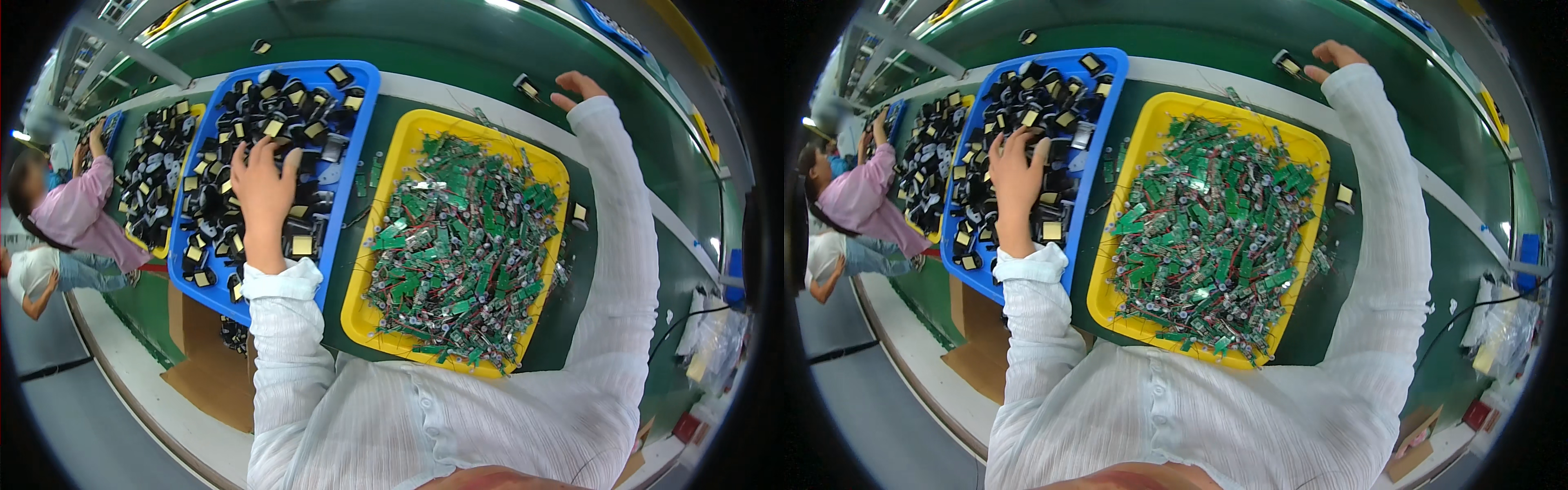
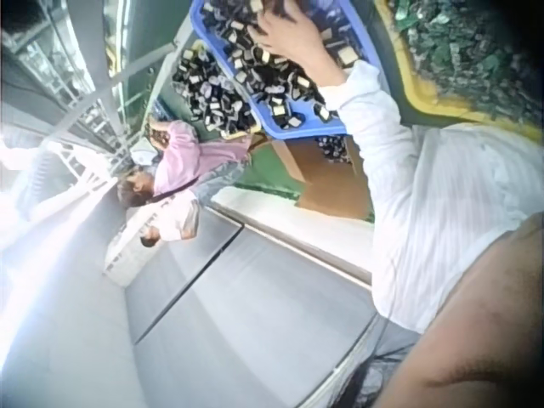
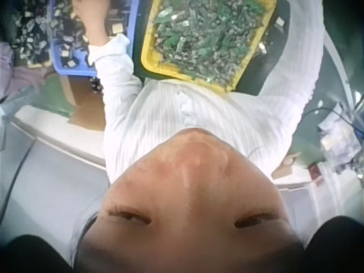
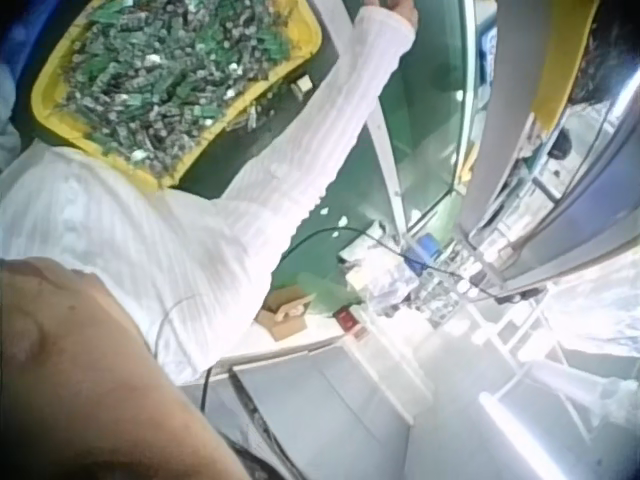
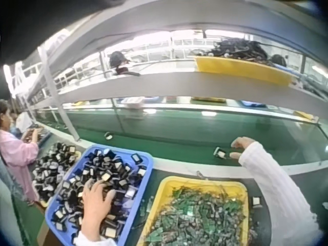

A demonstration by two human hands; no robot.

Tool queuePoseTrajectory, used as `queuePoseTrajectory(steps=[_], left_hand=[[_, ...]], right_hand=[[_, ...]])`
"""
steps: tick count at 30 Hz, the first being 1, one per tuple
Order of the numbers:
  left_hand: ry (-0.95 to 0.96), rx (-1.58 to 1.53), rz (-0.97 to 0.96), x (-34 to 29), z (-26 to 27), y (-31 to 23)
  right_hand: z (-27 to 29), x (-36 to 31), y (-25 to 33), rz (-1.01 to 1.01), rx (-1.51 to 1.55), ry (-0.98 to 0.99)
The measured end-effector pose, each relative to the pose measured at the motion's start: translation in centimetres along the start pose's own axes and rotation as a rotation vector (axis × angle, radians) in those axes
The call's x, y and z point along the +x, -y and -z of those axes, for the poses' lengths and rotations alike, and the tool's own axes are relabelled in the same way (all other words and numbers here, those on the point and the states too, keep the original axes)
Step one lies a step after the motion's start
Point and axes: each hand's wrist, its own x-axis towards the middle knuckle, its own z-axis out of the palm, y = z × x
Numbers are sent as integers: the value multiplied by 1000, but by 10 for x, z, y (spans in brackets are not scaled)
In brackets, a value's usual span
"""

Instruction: The person repeatedly picks up small black plastic housings from a blue tray and green circuit boards from a yellow tray. They insert the circuit boards into the plastic housings by hand, then place the assembled units back into the blue tray. The process is continuous and repetitive throughout the clip.

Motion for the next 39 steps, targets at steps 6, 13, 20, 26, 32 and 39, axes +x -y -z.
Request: queuePoseTrajectory(steps=[6, 13, 20, 26, 32, 39], left_hand=[[-167, -155, -7, 7, 11, -16], [-263, -523, -15, 3, 26, -40], [-100, -729, -87, -29, 40, -67], [95, -890, -205, -44, 50, -84], [126, -804, -169, -44, 51, -90], [83, -770, -237, -45, 46, -91]], right_hand=[[71, -103, 49, 339, 328, -168], [25, -160, 90, 482, 393, 73], [12, -166, 108, 516, 363, 281], [21, -182, 97, 387, 179, 80], [11, -201, 112, 238, -56, 176], [2, -200, 115, 263, -18, 58]])
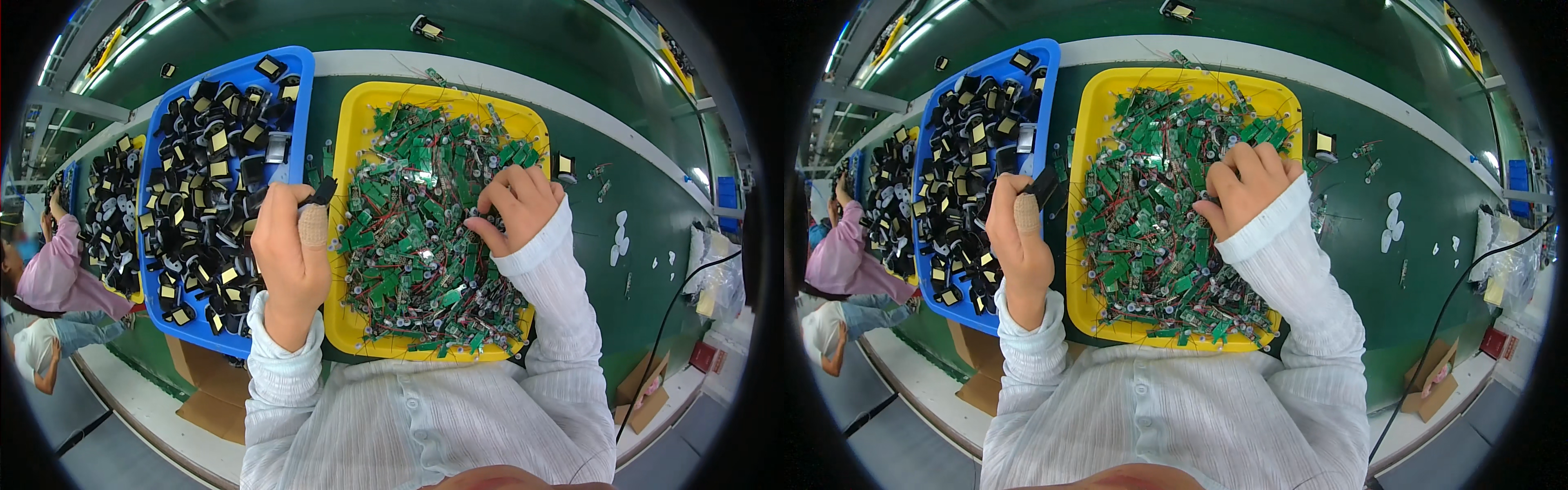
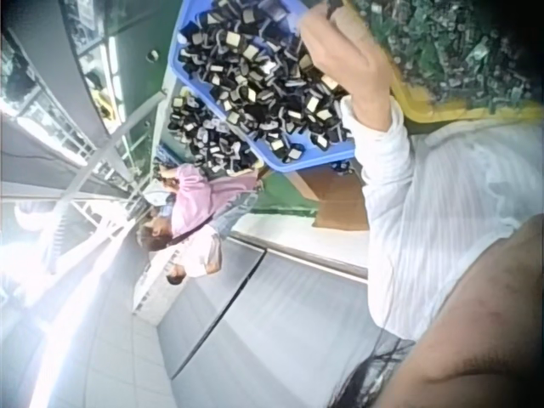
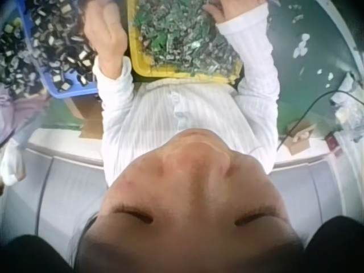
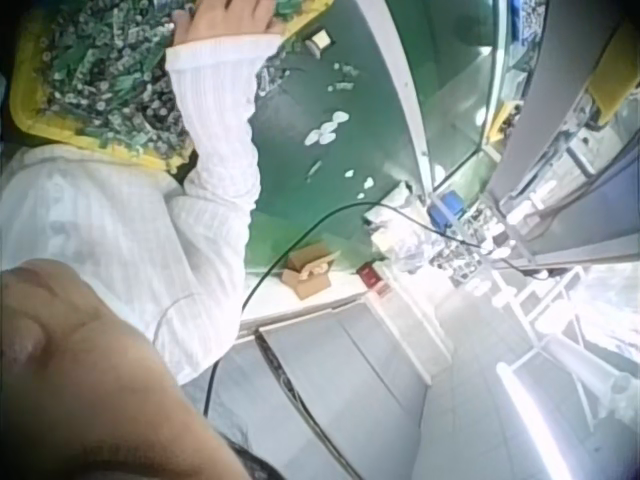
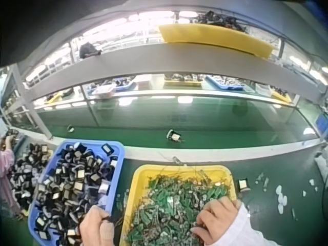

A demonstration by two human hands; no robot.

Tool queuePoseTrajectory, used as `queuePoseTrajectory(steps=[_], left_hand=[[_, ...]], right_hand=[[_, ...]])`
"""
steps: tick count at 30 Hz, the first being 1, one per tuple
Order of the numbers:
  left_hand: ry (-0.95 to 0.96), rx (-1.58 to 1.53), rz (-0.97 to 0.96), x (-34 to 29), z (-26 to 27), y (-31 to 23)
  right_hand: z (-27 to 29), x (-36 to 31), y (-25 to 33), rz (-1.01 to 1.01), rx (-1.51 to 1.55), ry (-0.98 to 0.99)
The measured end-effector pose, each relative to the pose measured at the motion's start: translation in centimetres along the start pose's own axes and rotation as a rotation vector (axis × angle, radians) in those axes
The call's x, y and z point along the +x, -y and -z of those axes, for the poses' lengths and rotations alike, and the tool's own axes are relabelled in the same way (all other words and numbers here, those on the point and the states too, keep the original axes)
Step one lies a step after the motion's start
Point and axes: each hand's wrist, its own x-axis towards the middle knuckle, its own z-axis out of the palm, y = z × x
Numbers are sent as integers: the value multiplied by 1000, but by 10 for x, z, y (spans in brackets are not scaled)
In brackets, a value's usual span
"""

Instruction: The person repeatedly picks up small black plastic housings from a blue tray and green circuit boards from a yellow tray. They insert the circuit boards into the plastic housings by hand, then place the assembled units back into the blue tray. The process is continuous and repetitive throughout the clip.

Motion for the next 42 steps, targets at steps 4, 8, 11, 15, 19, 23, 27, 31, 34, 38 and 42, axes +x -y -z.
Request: queuePoseTrajectory(steps=[4, 8, 11, 15, 19, 23, 27, 31, 34, 38, 42], left_hand=[[14, -1, -45, 1, -4, 2], [8, -27, -63, 0, -4, 1], [20, -50, -63, 1, -5, -2], [31, -73, -54, 2, -5, -4], [23, -83, -80, 1, -6, -4], [-4, -166, -96, -1, -9, -2], [31, -517, 27, -4, -14, -3], [138, -750, 148, -8, -16, -10], [160, -699, 123, -8, -16, -9], [145, -665, 120, -6, -15, -10], [168, -710, 180, -8, -19, -13]], right_hand=[[-12, 5, 1, 77, 34, -73], [-8, 16, 3, 185, 376, -150], [-16, 19, 6, 235, 462, -107], [-11, 13, 4, 82, 327, -4], [0, 10, 4, 52, 275, -49], [4, 7, -2, 23, 160, -94], [-6, 8, -2, 107, 166, -120], [-7, 11, -1, 122, 363, -81], [-7, 9, 3, 47, 247, -109], [-9, 9, 2, 88, 204, -107], [-1, 10, 9, 124, 532, -111]])
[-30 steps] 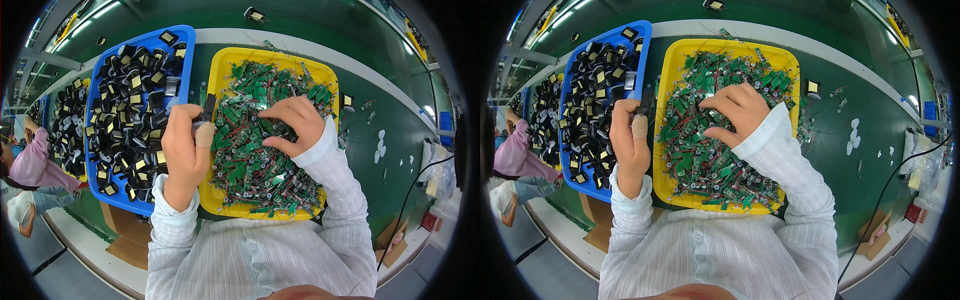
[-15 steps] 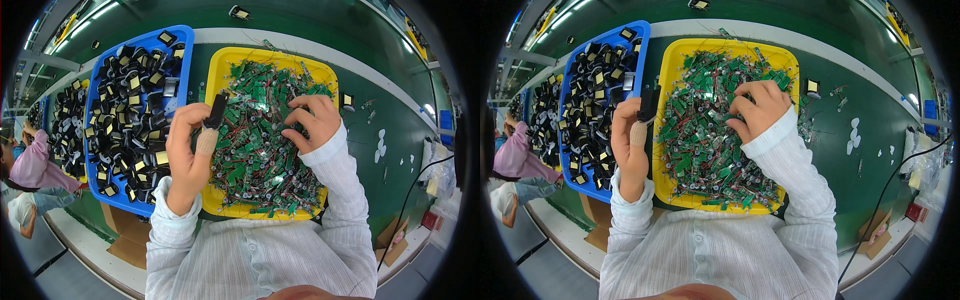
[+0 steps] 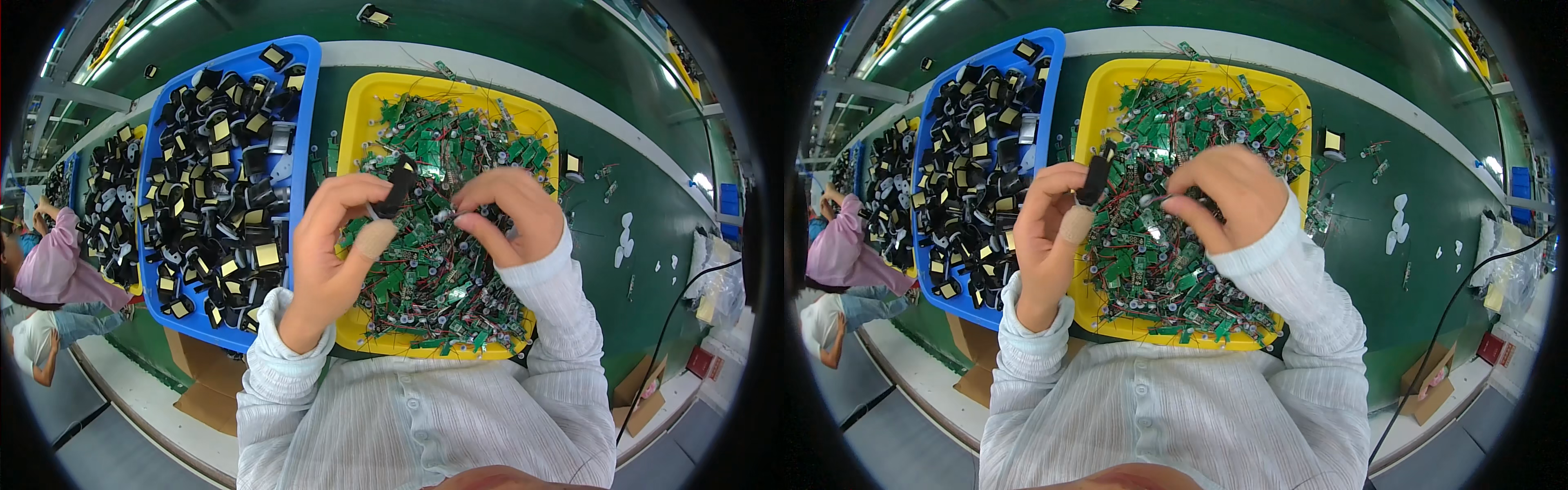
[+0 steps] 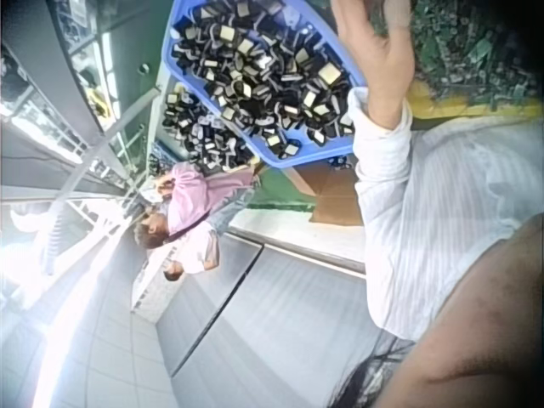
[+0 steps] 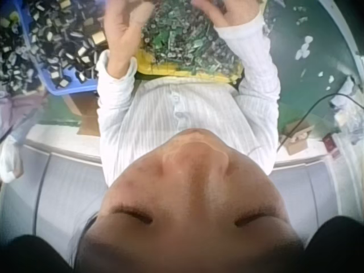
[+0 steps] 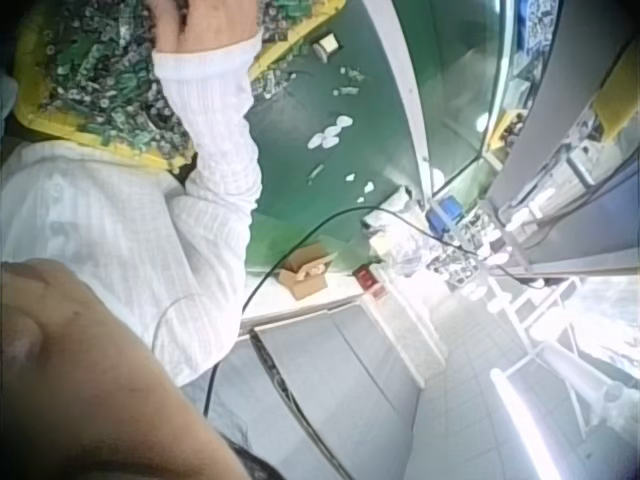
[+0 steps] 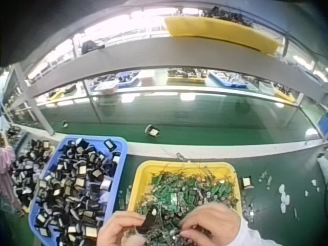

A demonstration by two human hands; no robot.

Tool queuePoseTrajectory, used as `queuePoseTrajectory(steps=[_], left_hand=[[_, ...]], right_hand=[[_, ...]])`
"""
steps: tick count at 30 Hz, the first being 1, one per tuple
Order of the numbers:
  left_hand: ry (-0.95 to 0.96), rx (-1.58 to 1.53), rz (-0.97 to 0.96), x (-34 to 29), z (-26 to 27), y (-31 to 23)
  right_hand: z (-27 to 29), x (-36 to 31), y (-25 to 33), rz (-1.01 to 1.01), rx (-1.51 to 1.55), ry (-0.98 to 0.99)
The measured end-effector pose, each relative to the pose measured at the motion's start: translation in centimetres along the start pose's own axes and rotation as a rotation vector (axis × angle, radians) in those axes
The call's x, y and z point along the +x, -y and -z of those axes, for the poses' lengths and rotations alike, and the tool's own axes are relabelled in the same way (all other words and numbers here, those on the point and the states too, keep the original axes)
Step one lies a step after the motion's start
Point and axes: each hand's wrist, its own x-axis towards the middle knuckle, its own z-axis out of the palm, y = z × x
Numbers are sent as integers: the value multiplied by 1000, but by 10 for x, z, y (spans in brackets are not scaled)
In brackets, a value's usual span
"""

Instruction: The person repeatedly picks up small black plastic housings from a blue tray and green circuit boards from a yellow tray. They insert the circuit boards into the plastic housings by hand, then place the assembled units back into the blue tray. The process is continuous and repetitive throughout the clip.

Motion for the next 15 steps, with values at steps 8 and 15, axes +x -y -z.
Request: queuePoseTrajectory(steps=[8, 15], left_hand=[[108, 107, -94, -4, -7, 1], [68, 17, -34, -8, -9, -4]], right_hand=[[-5, -6, 21, -14, 259, -76], [-11, -10, 26, 68, 136, -177]])
